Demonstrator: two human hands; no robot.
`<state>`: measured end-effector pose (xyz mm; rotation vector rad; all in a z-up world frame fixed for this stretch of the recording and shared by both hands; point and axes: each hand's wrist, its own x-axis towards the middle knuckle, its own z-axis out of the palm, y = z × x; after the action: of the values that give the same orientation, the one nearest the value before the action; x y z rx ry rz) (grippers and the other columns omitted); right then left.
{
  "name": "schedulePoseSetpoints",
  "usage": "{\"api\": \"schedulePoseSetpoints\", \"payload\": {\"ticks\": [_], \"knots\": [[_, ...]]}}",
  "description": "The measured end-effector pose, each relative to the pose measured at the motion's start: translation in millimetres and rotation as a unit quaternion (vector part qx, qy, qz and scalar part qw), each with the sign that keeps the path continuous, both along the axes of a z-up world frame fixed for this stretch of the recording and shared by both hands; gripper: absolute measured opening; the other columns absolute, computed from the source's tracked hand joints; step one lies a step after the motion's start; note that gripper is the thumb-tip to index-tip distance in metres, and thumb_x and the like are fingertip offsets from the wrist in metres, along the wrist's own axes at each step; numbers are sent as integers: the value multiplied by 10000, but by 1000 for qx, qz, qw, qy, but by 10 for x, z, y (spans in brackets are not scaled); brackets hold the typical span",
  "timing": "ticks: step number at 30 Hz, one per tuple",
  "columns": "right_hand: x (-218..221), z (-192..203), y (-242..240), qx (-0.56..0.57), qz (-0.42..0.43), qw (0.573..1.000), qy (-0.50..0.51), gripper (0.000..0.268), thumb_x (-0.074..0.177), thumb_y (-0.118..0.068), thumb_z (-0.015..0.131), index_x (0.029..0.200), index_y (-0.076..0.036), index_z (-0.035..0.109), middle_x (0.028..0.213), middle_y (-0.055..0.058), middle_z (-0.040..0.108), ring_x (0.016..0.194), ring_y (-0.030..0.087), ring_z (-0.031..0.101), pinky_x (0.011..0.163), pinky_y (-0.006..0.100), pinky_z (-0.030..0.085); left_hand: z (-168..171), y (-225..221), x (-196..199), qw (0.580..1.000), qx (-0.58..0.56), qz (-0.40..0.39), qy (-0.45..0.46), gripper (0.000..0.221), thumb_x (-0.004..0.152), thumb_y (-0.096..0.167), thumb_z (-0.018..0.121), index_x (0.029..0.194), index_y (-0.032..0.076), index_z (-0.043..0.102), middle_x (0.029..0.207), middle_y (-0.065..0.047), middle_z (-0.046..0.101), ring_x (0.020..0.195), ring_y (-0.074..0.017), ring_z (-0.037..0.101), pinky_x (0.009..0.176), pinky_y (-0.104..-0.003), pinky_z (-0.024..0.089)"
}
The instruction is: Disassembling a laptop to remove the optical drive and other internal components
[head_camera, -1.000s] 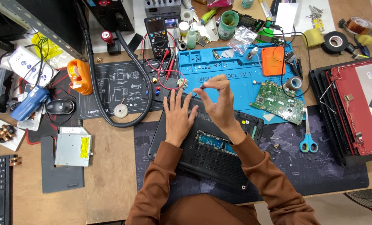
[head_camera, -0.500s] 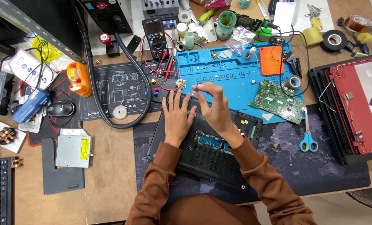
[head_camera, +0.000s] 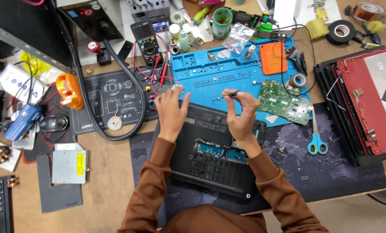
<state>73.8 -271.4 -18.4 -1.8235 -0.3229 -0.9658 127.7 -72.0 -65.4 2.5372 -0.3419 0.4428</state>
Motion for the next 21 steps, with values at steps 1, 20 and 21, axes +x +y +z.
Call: {"api": "schedulePoseSetpoints", "payload": {"ticks": [1, 20, 21], "knots": [[3, -84, -20, 0, -2, 1000, -1, 389, 993, 132, 604, 1258, 28, 340, 1098, 210, 696, 957, 366, 754, 807, 438, 650, -43, -16, 133, 1000, 0, -2, -1, 277, 1047, 453, 580, 1171, 222, 669, 998, -27, 651, 972, -257, 651, 994, -500, 394], [-84, -316, 5, 17, 29, 999, -32, 444, 919, 163, 628, 1190, -79, 372, 1041, 178, 747, 939, 382, 762, 754, 459, 629, -301, -392, 1413, 984, 170, 37, -30, 151, 801, 119, 813, 833, 128, 665, 899, -88, 650, 856, -315, 646, 774, -452, 424], [-90, -314, 11, 21, 31, 999, -34, 444, 916, 159, 635, 1183, -81, 375, 1046, 186, 753, 940, 395, 764, 758, 466, 628, -337, -397, 1448, 981, 186, 40, -37, 175, 777, 122, 831, 800, 127, 657, 904, -95, 644, 863, -328, 642, 776, -464, 420]]}}
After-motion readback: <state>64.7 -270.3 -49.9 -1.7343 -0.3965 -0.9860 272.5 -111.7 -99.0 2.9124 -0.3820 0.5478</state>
